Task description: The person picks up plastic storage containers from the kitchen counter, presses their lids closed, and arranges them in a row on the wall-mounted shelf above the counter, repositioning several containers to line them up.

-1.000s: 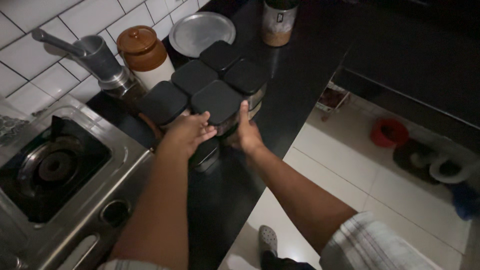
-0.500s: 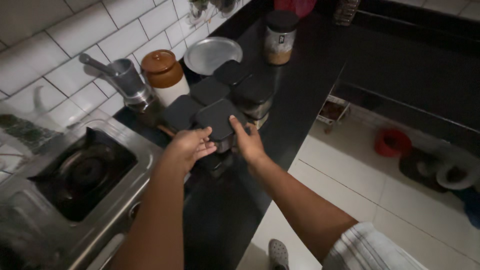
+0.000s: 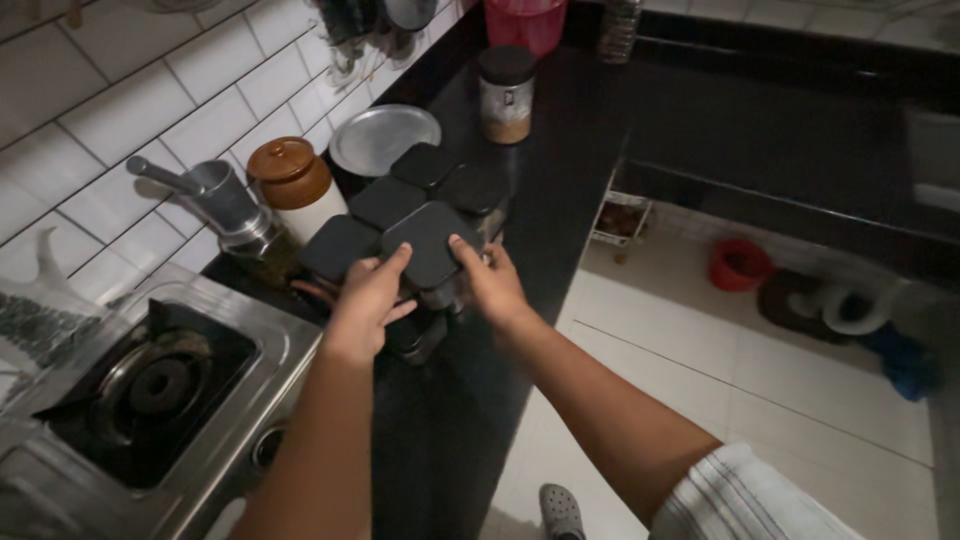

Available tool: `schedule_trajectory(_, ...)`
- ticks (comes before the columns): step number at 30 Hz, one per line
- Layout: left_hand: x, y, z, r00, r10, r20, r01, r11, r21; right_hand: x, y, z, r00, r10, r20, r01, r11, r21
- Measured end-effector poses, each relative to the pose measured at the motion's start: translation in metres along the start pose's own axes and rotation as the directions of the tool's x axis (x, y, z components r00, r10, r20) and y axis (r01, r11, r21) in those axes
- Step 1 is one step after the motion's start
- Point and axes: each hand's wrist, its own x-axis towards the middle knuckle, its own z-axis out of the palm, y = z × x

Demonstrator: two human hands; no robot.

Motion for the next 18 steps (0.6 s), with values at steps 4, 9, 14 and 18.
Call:
schedule_trajectory(4, -0.004, 0.009, 0.014, 0.997, 0.027, -0.066, -0.024, 0.999, 0.037, 0.002, -0.009, -0.01, 0.999, -0.039, -0.004, 0.039, 0.996, -0.085)
schedule_trajectory(9, 0.002, 0.019, 0.031, 1.0, 0.018, -0.012, -0.018, 0.998, 0.064, 0.012, -0.018, -0.023, 0.996, -0.084, -0.02, 0.083, 0.996, -0.035)
schedule_trajectory(14, 0.019, 0.023, 0.045, 1.0, -0.023, 0.004, 0.023, 0.998, 0.062, 0.03, -0.026, -0.037, 1.0, -0.025, -0.002, 0.024, 0.994, -0.105)
schedule_trajectory(18, 0.032, 0.024, 0.053, 0.999, -0.053, -0.009, 0.053, 0.996, 0.072, 0.042, -0.028, -0.042, 1.0, -0.003, 0.016, 0.006, 0.989, -0.149)
